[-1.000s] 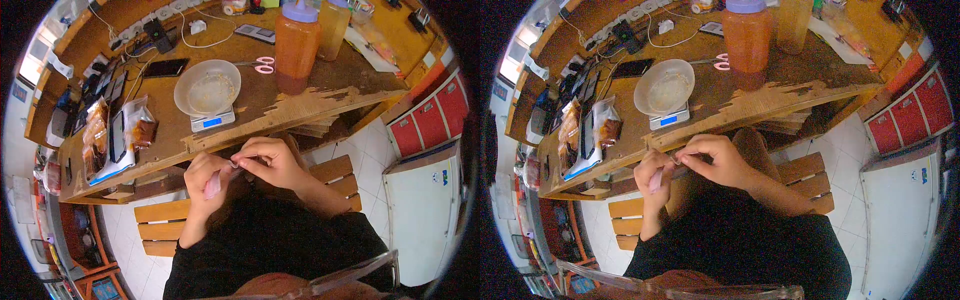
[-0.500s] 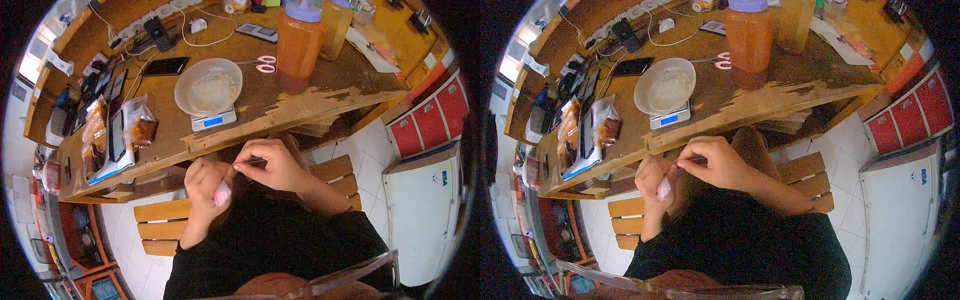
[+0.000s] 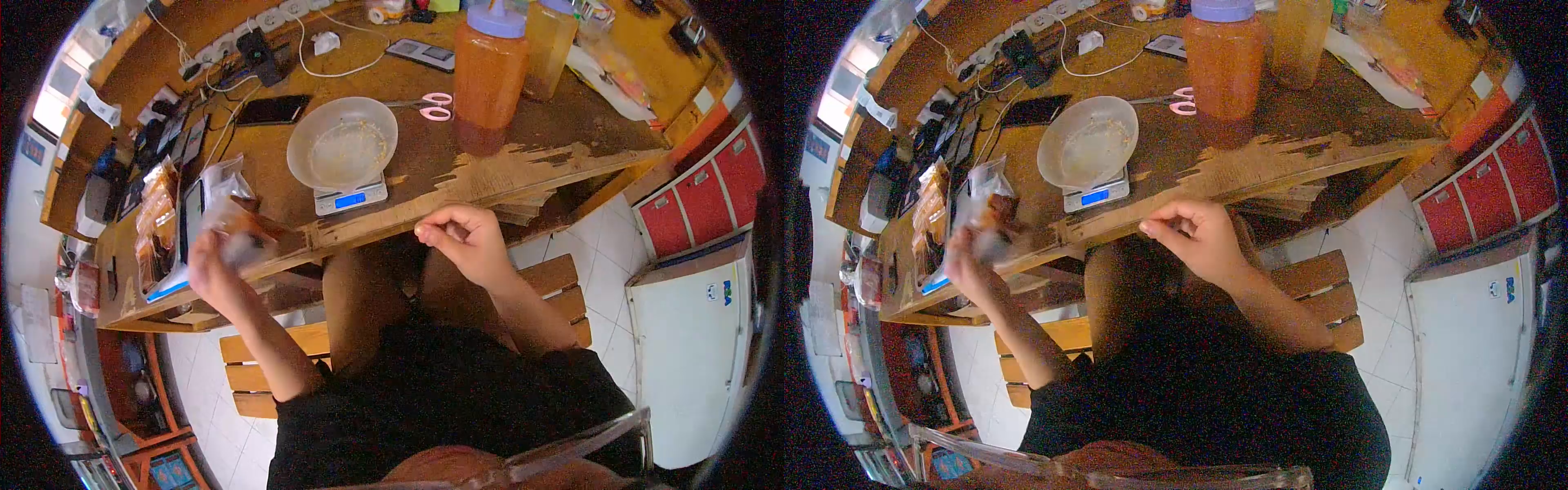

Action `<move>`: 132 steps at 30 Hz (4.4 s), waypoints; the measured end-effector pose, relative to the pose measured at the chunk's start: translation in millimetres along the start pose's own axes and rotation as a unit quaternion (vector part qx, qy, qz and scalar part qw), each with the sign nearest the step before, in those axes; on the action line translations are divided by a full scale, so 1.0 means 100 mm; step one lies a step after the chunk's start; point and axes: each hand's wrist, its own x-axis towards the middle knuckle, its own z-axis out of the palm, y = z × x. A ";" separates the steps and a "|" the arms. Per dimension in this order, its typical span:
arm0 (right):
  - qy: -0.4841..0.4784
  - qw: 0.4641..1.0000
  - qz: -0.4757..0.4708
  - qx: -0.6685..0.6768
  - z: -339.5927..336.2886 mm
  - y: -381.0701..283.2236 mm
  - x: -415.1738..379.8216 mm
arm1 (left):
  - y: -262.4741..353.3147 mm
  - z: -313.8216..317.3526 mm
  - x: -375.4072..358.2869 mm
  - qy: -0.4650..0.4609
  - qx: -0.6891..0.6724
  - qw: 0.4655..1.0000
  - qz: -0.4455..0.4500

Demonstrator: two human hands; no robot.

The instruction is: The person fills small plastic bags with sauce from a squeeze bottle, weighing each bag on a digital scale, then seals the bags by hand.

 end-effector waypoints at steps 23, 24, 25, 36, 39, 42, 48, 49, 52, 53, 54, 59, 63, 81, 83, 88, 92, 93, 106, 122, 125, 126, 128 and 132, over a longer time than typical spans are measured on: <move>-0.018 0.898 -0.305 -0.317 0.10 -0.03 -0.07 | 0.02 0.50 -1.04 -0.501 -0.108 0.851 -0.113; -0.007 0.908 -0.286 -0.306 0.07 -0.08 -0.04 | -0.02 0.52 -1.05 -0.387 -0.021 0.921 0.027; -0.007 0.908 -0.285 -0.305 0.06 -0.08 -0.05 | -0.03 0.53 -1.05 -0.256 0.067 0.950 0.167; -0.095 0.972 -0.157 -0.150 0.16 0.10 -0.14 | 0.12 0.53 -1.12 -0.382 0.126 0.893 0.202; -0.100 0.967 -0.176 -0.152 0.18 0.13 -0.14 | 0.13 0.55 -1.13 -0.365 0.120 0.905 0.185; -0.094 0.965 -0.183 -0.161 0.20 0.10 -0.15 | 0.25 0.59 -1.14 -0.333 0.142 0.911 0.197; -0.101 0.979 -0.088 -0.152 0.20 0.00 -0.20 | 0.30 0.57 -1.20 -0.270 0.222 0.895 0.278; -0.101 0.979 -0.088 -0.151 0.19 0.01 -0.20 | 0.33 0.56 -1.16 -0.336 0.229 0.873 0.270; -0.118 0.964 -0.166 -0.174 0.16 0.05 -0.18 | 0.17 0.55 -1.17 -0.378 0.186 0.879 0.223; -0.119 0.960 -0.181 -0.178 0.14 0.07 -0.17 | 0.15 0.56 -1.17 -0.380 0.168 0.880 0.231; -0.120 0.957 -0.194 -0.181 0.13 0.08 -0.17 | 0.17 0.57 -1.16 -0.381 0.168 0.879 0.231; -0.126 0.962 -0.151 -0.189 0.16 0.05 -0.21 | 0.32 0.59 -1.08 -0.381 0.192 0.856 0.292; -0.130 0.914 -0.208 -0.322 0.20 0.07 -0.24 | 0.32 0.59 -1.10 -0.396 0.233 0.832 0.310; -0.032 0.869 -0.219 -0.442 -0.04 -0.18 -0.19 | 0.42 0.87 -1.03 -0.442 0.198 0.826 0.290; -0.039 0.884 -0.198 -0.422 -0.08 -0.21 -0.17 | 0.50 0.90 -0.97 -0.451 0.203 0.798 0.345; -0.005 0.924 -0.277 -0.263 -0.16 -0.24 0.06 | 0.35 0.96 -0.85 -0.434 0.179 0.805 0.362; 0.409 0.789 -0.373 -0.268 -0.51 -0.27 0.83 | 0.24 0.98 -0.75 -0.417 0.010 0.889 0.188; 0.406 0.789 -0.374 -0.268 -0.61 -0.19 1.02 | 0.23 1.01 -0.72 -0.417 -0.071 0.903 0.072; -0.010 0.599 -0.528 -0.601 -0.76 -1.06 0.91 | 0.37 0.98 -0.34 -0.531 -0.247 0.808 -0.058; -0.125 0.412 -0.626 -0.650 -0.46 -1.76 0.98 | 0.43 0.96 -0.23 -0.482 -0.341 0.789 -0.168; -0.137 0.400 -0.620 -0.661 -0.44 -1.78 0.99 | 0.50 0.96 -0.19 -0.479 -0.334 0.795 -0.162; -0.141 0.406 -0.618 -0.659 -0.44 -1.78 0.99 | 0.52 0.97 -0.19 -0.474 -0.326 0.802 -0.158; -0.145 0.411 -0.615 -0.657 -0.43 -1.77 1.02 | 0.52 0.97 -0.16 -0.479 -0.323 0.802 -0.151; -0.073 0.389 -0.663 -0.636 -0.45 -1.72 1.10 | 0.50 0.99 -0.08 -0.492 -0.309 0.803 -0.132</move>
